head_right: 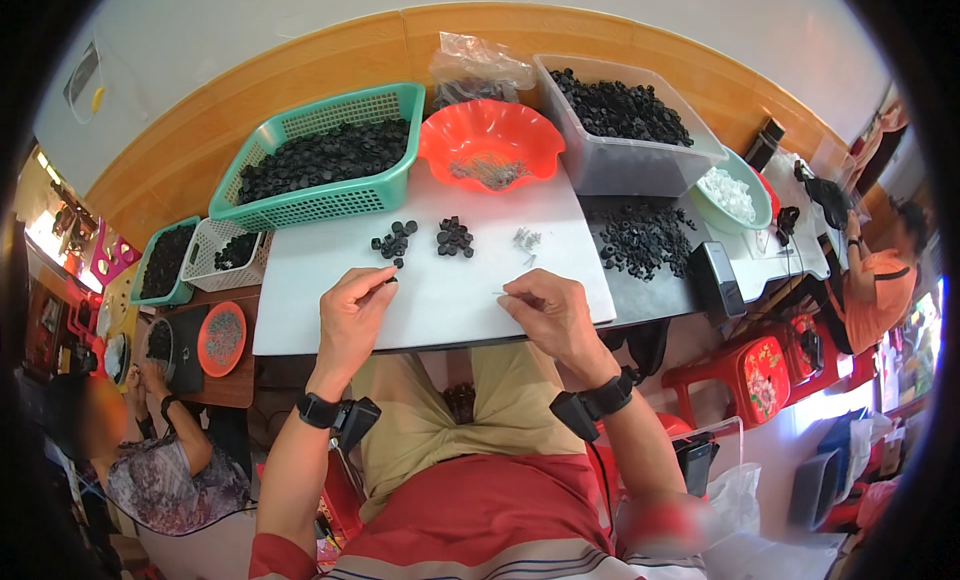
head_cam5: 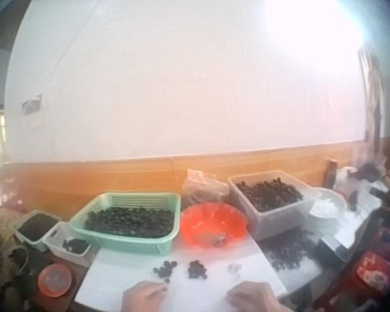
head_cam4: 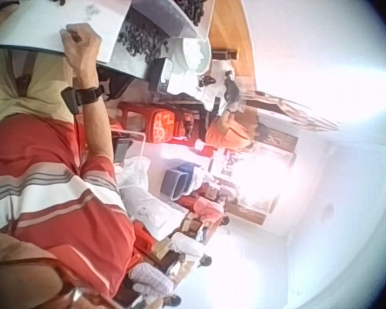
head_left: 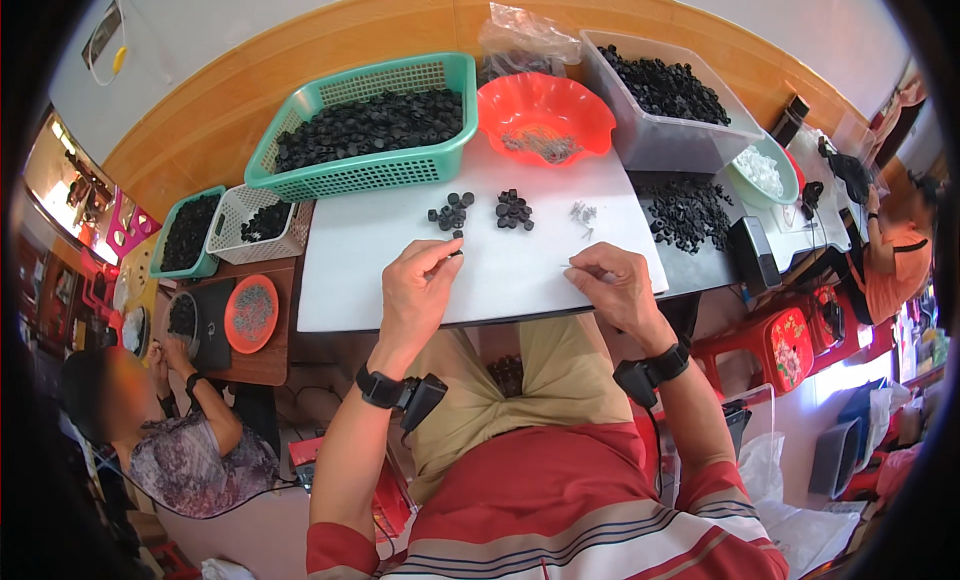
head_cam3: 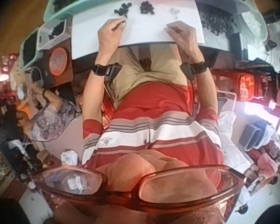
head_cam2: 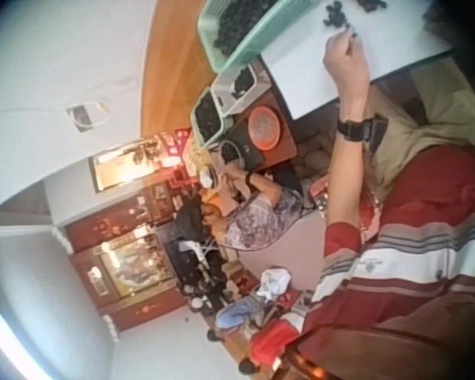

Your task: Assembling small black plastic fasteners by pressing components together.

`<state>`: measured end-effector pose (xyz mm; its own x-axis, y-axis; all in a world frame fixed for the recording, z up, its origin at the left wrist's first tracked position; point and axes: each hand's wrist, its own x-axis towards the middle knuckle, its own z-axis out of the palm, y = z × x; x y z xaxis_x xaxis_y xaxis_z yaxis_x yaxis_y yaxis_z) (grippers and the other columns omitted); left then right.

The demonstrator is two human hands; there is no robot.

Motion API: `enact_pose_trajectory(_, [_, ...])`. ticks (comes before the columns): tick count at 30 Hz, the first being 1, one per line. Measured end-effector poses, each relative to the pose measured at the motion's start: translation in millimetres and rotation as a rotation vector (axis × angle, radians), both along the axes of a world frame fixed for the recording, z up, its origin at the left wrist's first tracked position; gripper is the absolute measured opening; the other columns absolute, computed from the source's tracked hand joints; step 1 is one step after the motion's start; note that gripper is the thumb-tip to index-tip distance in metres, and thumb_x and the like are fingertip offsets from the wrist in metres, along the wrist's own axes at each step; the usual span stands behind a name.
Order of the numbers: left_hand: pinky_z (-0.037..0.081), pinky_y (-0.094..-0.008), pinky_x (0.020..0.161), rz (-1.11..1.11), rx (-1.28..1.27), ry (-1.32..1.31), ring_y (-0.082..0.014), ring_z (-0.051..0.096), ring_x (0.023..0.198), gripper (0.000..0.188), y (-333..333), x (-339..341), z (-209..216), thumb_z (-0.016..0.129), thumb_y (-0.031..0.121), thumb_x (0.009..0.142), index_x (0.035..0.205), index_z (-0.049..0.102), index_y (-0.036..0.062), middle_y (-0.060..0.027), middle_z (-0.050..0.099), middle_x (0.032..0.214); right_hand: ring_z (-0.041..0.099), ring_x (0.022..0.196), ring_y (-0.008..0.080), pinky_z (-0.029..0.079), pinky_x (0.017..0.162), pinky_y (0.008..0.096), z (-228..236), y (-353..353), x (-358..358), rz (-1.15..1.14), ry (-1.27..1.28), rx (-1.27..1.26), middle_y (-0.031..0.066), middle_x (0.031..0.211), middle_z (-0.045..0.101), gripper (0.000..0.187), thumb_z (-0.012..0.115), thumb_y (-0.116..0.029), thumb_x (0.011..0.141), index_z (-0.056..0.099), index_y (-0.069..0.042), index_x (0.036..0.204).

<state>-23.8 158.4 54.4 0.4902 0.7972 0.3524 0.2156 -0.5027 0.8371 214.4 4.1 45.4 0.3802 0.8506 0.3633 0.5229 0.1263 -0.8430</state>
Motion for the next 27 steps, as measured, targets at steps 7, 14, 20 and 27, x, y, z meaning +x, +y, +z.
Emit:
enact_pose_trajectory(7, [0.060, -0.0297, 0.083, -0.241, -0.770, -0.532, -0.0127, 0.067, 0.089, 0.020, -22, 3, -10, 0.069, 0.012, 0.100, 0.117, 0.070, 0.0014, -0.0054, 0.069, 0.104, 0.065, 0.072, 0.0117, 0.053, 0.064, 0.0267, 7, 1, -26, 0.141, 0.070, 0.055, 0.0074, 0.088, 0.072, 0.011, 0.078, -0.003, 0.087, 0.074, 0.002, 0.096])
enact_pose_trajectory(14, [0.062, -0.0305, 0.089, -0.357, -1.060, -0.666, -0.0132, 0.069, 0.094, 0.018, -40, 8, -9, 0.069, 0.011, 0.099, 0.115, 0.068, 0.0027, -0.0054, 0.070, 0.106, 0.069, 0.072, 0.0203, 0.054, 0.064, 0.0309, 17, 4, -41, 0.200, 0.068, 0.152, 0.0108, 0.089, 0.073, 0.012, 0.078, -0.005, 0.087, 0.075, 0.000, 0.097])
enact_pose_trajectory(20, [0.062, -0.0316, 0.091, -0.412, -1.092, -0.650, -0.0153, 0.071, 0.096, 0.019, -53, 13, -2, 0.069, 0.009, 0.099, 0.116, 0.068, 0.0011, -0.0089, 0.072, 0.110, 0.070, 0.073, 0.0265, 0.056, 0.065, 0.0332, 21, 1, -43, 0.202, -0.049, 0.201, 0.0118, 0.091, 0.072, 0.010, 0.076, -0.004, 0.087, 0.074, 0.000, 0.097])
enact_pose_trajectory(27, [0.064, -0.0298, 0.087, -0.407, -1.076, -0.576, -0.0147, 0.071, 0.092, 0.015, -62, 18, 3, 0.066, 0.007, 0.100, 0.113, 0.067, -0.0013, -0.0086, 0.071, 0.102, 0.071, 0.072, 0.0294, 0.058, 0.063, 0.0365, 21, -7, -39, 0.191, -0.251, 0.219, 0.0097, 0.093, 0.072, 0.010, 0.074, -0.008, 0.088, 0.075, -0.004, 0.097])
